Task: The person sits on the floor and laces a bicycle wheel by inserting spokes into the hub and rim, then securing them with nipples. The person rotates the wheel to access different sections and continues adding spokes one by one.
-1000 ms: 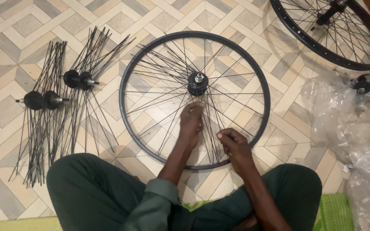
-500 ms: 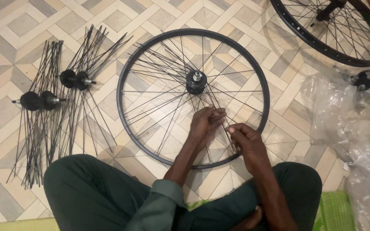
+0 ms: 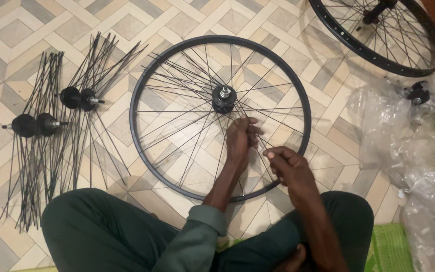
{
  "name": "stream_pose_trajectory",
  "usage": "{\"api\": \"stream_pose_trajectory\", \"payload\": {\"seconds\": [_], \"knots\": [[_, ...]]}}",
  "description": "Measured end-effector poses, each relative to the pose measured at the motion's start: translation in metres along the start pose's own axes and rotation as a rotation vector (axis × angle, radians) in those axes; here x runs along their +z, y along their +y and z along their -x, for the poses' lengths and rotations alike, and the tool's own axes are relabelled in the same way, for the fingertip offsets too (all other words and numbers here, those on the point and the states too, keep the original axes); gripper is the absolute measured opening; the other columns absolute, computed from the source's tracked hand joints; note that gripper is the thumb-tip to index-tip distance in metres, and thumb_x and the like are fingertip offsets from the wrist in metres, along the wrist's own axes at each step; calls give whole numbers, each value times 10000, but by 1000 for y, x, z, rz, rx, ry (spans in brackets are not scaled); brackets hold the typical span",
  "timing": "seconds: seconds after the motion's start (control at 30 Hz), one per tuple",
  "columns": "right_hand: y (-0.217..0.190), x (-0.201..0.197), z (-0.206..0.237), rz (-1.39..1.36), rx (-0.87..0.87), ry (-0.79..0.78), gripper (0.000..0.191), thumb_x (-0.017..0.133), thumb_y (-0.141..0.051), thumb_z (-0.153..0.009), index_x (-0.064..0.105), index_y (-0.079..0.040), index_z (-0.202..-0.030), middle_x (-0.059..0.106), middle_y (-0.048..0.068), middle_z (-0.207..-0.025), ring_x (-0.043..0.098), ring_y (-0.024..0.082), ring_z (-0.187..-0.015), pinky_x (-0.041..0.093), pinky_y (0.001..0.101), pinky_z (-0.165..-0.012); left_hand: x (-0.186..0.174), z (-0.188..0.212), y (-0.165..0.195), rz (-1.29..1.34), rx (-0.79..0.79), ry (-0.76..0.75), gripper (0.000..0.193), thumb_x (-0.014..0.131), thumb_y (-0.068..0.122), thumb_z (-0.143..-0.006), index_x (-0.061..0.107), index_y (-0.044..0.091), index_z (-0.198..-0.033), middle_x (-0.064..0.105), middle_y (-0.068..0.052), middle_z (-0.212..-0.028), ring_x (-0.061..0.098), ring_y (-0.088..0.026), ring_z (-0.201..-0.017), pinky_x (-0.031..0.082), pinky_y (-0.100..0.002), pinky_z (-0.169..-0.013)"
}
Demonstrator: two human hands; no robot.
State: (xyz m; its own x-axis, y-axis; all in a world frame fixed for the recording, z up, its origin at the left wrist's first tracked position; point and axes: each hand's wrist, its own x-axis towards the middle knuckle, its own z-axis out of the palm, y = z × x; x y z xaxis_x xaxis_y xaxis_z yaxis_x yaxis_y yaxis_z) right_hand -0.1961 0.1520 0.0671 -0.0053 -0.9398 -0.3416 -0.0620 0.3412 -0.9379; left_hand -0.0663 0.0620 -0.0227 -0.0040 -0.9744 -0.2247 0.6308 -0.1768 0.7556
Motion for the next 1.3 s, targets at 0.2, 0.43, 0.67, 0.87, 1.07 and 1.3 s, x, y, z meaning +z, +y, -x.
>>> {"api": "stream_pose_trajectory", "payload": {"seconds": [0.2, 0.43, 0.67, 0.87, 1.07, 1.3], "knots": [[-6, -5, -4, 154, -16, 9, 262, 697, -240, -933, 752, -21, -1066, 495, -28, -628, 396, 72, -550, 302, 246, -501, 13, -3, 2, 221, -225, -111, 447, 368, 202, -1045, 331, 216, -1490, 357, -134, -1536, 661, -302, -1155, 573, -412, -978], [18, -16, -8, 222, -16, 54, 282, 691, -254, -967, 777, -9, -1076, 518, -39, -651, 434, 60, -591, 352, 239, -539, 0, 25, -7, 462, -113, 12, 331, 450, 276, -1086, 397, -28, -1205, 439, -313, -1381, 643, -428, -1174, 587, -546, -976], [66, -49, -14, -110, 83, 431, 336, 636, -312, -1042, 712, 13, -1004, 535, 11, -692, 360, 94, -542, 253, 270, -477, -1, 44, 1, -333, -110, -131, 776, 628, 222, -801, 329, 29, -1491, 504, -178, -1418, 603, -387, -1103, 521, -504, -844], [98, -65, -29, 292, 58, 466, 334, 714, -300, -953, 596, 7, -1016, 622, 68, -688, 537, 111, -582, 422, 277, -511, 19, 58, 8, -1211, 144, 48, 846, 733, 412, -869, 344, -60, -1453, 435, -271, -1380, 611, -462, -1076, 525, -547, -845], [91, -64, -22, 256, 102, 398, 296, 644, -290, -987, 649, -32, -842, 605, 32, -665, 504, 103, -566, 386, 269, -500, 20, 69, -5, -1375, 919, 241, 642, 723, 367, -857, 491, -87, -1249, 479, -318, -1363, 600, -455, -1023, 516, -539, -862], [62, -70, -8, -151, 156, 383, 185, 646, -183, -963, 613, -72, -819, 507, -13, -618, 383, 68, -492, 272, 245, -435, 30, 65, 6, -1459, 687, -651, 132, 592, 119, -974, 620, -7, -1002, 617, -201, -1044, 644, -384, -856, 503, -493, -786]]}}
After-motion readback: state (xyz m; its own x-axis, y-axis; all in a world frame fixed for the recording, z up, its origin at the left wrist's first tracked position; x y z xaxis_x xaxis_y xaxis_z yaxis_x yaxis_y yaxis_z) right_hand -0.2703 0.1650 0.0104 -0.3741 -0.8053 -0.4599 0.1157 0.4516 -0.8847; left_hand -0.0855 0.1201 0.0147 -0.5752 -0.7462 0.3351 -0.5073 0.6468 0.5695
